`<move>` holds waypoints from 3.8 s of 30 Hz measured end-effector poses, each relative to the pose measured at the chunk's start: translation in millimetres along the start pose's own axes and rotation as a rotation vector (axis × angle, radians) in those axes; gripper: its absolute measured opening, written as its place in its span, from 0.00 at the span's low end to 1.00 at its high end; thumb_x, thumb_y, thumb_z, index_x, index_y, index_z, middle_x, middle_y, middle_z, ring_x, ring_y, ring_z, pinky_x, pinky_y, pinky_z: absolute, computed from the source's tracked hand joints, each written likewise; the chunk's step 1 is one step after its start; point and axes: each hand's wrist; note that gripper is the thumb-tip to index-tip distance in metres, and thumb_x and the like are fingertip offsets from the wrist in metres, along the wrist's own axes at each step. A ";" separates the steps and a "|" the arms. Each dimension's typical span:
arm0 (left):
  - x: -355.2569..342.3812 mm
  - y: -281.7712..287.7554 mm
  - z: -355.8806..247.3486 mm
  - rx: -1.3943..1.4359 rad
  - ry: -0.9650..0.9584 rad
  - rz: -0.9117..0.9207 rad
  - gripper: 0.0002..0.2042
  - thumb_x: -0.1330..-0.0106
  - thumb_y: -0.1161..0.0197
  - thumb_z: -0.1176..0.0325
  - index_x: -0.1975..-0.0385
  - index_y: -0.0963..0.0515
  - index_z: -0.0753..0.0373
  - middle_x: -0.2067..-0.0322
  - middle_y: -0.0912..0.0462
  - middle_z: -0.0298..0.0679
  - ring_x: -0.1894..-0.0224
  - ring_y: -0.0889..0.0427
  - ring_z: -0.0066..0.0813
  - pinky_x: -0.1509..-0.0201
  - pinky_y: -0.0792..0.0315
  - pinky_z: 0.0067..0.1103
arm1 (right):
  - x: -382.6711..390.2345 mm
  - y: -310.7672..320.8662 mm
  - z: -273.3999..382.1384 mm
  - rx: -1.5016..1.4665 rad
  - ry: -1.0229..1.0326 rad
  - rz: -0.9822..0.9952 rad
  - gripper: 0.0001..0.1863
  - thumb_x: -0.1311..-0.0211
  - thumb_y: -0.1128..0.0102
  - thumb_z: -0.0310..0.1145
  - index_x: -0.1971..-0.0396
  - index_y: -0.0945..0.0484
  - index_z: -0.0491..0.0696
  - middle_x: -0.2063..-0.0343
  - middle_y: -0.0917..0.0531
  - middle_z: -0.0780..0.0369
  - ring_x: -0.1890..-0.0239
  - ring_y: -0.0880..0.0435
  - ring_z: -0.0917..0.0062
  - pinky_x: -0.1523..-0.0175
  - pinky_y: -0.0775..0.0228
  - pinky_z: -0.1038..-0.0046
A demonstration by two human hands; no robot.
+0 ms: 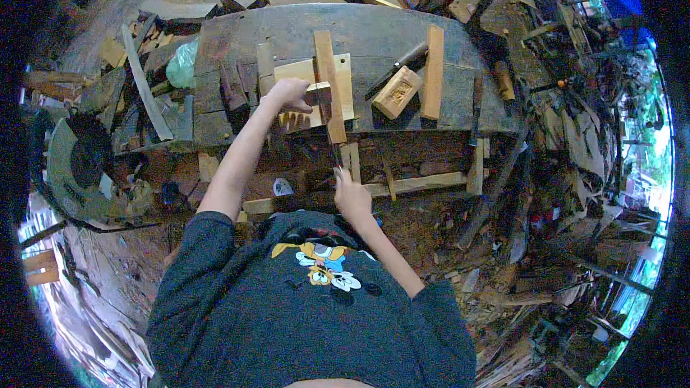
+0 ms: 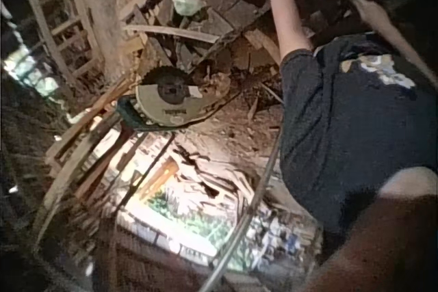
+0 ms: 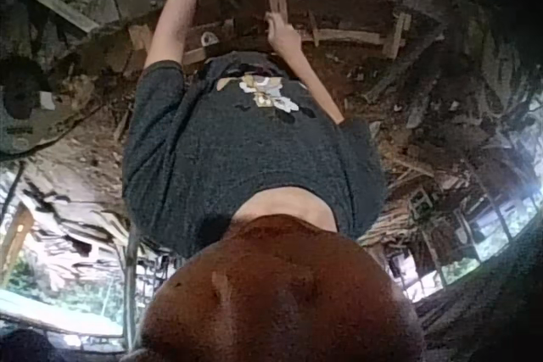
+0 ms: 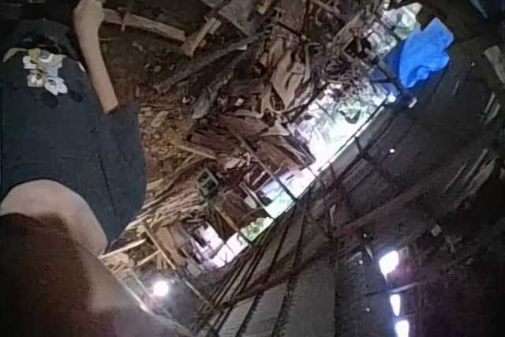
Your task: The person shapes a piece of wood with a hand chisel, arranges wooden blocks on the workbench, and cuts into a wooden piece with a handsaw.
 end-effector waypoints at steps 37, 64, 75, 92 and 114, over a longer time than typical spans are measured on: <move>2.8 -4.0 -7.7 0.094 0.091 -0.185 0.14 0.65 0.42 0.61 0.81 0.25 0.66 0.76 0.24 0.49 0.70 0.24 0.40 0.67 0.29 0.29 | -83.6 6.5 37.4 0.122 0.025 -0.149 0.12 0.44 0.63 0.37 0.62 0.34 0.52 0.80 0.25 0.50 0.79 0.24 0.59 0.76 0.33 0.59; -12.4 -14.0 -2.4 0.422 -0.005 0.079 0.19 0.67 0.36 0.55 0.82 0.25 0.65 0.82 0.24 0.46 0.78 0.24 0.40 0.73 0.30 0.28 | -77.0 29.4 47.3 0.050 -0.061 -0.086 0.15 0.44 0.64 0.39 0.61 0.32 0.49 0.79 0.25 0.50 0.74 0.26 0.56 0.69 0.34 0.59; -8.1 -19.9 3.1 0.389 -0.090 -0.147 0.22 0.66 0.36 0.56 0.71 0.28 0.62 0.74 0.24 0.48 0.66 0.25 0.40 0.63 0.31 0.27 | -12.3 36.9 25.9 0.126 -0.045 -0.062 0.11 0.45 0.61 0.38 0.65 0.36 0.50 0.86 0.25 0.52 0.81 0.25 0.58 0.75 0.33 0.60; 13.6 -25.6 -19.5 0.106 0.336 -0.374 0.06 0.60 0.43 0.69 0.83 0.25 0.62 0.79 0.24 0.46 0.74 0.23 0.39 0.71 0.29 0.29 | -50.9 54.5 40.9 0.152 -0.024 -0.083 0.12 0.44 0.62 0.39 0.66 0.32 0.49 0.82 0.24 0.50 0.77 0.24 0.57 0.71 0.33 0.60; 9.5 -18.8 -4.5 -0.029 0.106 -0.221 0.05 0.61 0.45 0.69 0.84 0.29 0.62 0.82 0.25 0.45 0.77 0.24 0.40 0.74 0.29 0.31 | -26.8 37.8 34.8 0.170 0.040 -0.075 0.11 0.44 0.61 0.39 0.66 0.33 0.50 0.85 0.25 0.51 0.82 0.25 0.60 0.78 0.32 0.63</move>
Point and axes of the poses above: each hand's wrist, its own x-axis away from the middle knuckle, its own y-axis out of the back of the hand, z = x × y
